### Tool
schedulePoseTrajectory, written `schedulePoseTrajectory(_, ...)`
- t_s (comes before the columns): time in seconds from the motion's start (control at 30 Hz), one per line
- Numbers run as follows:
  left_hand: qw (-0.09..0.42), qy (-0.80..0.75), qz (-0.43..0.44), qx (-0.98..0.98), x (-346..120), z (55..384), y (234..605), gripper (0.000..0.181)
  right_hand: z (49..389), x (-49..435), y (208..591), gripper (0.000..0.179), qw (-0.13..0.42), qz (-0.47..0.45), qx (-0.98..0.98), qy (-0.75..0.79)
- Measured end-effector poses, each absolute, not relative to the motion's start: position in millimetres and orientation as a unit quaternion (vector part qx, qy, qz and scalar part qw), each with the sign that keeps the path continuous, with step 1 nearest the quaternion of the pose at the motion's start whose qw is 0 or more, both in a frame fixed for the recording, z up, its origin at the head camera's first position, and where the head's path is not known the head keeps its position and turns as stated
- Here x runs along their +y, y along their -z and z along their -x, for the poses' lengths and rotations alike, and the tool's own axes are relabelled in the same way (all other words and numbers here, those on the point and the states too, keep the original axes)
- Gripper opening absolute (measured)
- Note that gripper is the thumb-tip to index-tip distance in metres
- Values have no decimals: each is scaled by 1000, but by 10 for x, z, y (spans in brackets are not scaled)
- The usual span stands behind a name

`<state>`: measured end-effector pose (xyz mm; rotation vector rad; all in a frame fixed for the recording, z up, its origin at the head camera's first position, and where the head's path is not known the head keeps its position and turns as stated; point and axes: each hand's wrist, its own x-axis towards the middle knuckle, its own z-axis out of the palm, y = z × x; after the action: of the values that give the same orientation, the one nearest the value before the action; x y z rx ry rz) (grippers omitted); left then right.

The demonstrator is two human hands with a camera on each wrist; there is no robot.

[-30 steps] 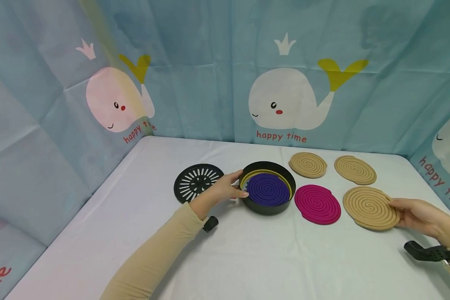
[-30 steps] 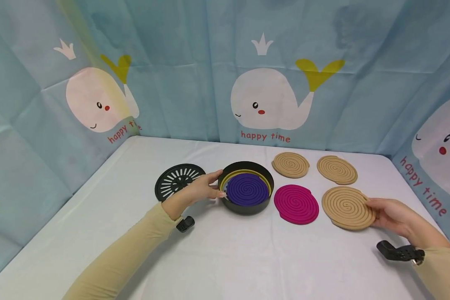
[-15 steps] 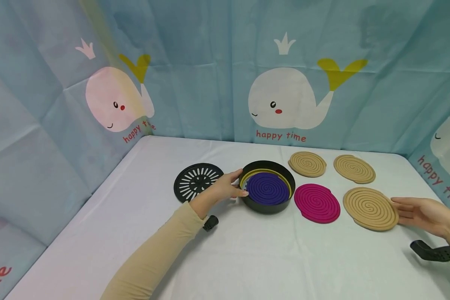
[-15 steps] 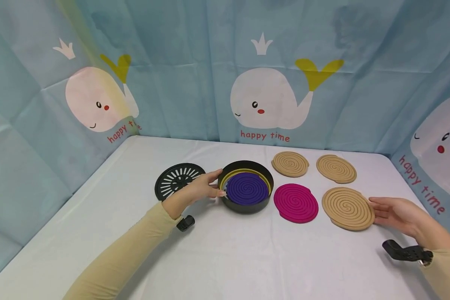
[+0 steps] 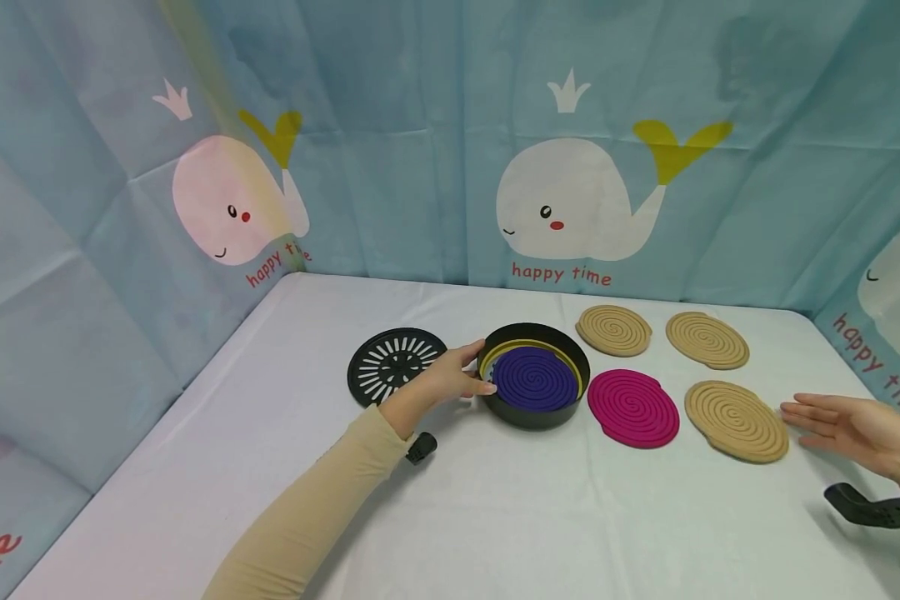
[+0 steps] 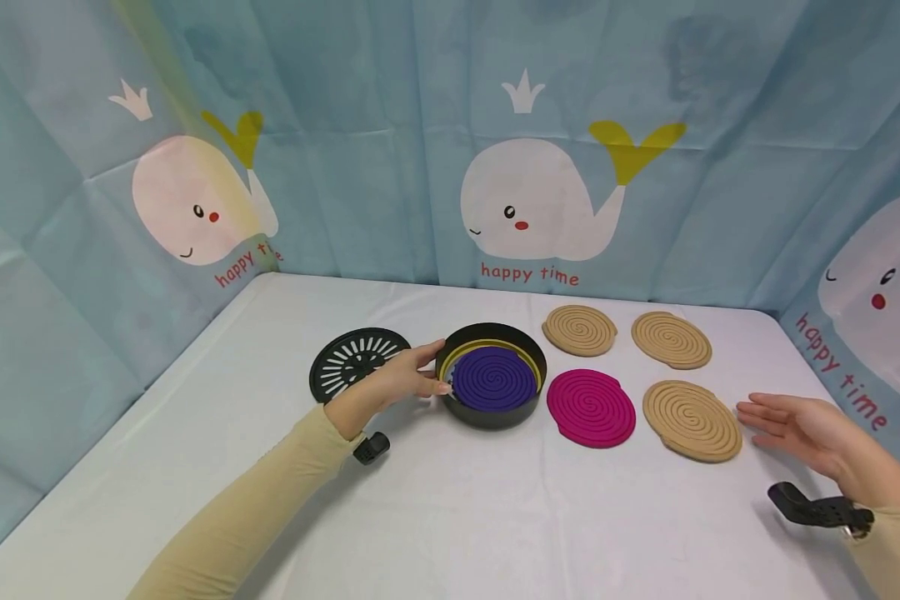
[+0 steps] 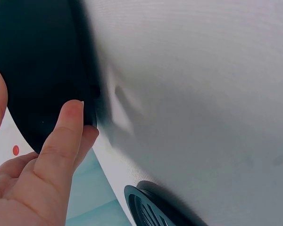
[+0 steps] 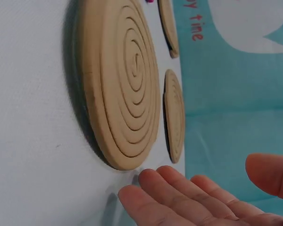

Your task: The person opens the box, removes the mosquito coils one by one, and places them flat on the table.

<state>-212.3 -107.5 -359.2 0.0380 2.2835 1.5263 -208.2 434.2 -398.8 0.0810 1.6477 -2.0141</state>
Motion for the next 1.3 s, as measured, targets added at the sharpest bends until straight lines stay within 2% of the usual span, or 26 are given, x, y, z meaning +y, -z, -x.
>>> schedulePoseTrajectory(0.13,196,-542,-15,817,-1072,2122,3590,86,2069,4315,3969,50,291,-6,545,786)
schedulePoseTrajectory(0.37,196,-543,-17,816,-1070,2124,3596,86,2126,4104,3821,52,299,68,503,808)
schedulePoseTrajectory(0.67,195,-540,-20,819,-1078,2126,3606,86,2253,3682,3575,56,361,178,403,822)
schedulePoseTrajectory(1.3,196,-549,-22,812,-1071,2130,3598,85,2390,2993,3377,45,335,173,462,803)
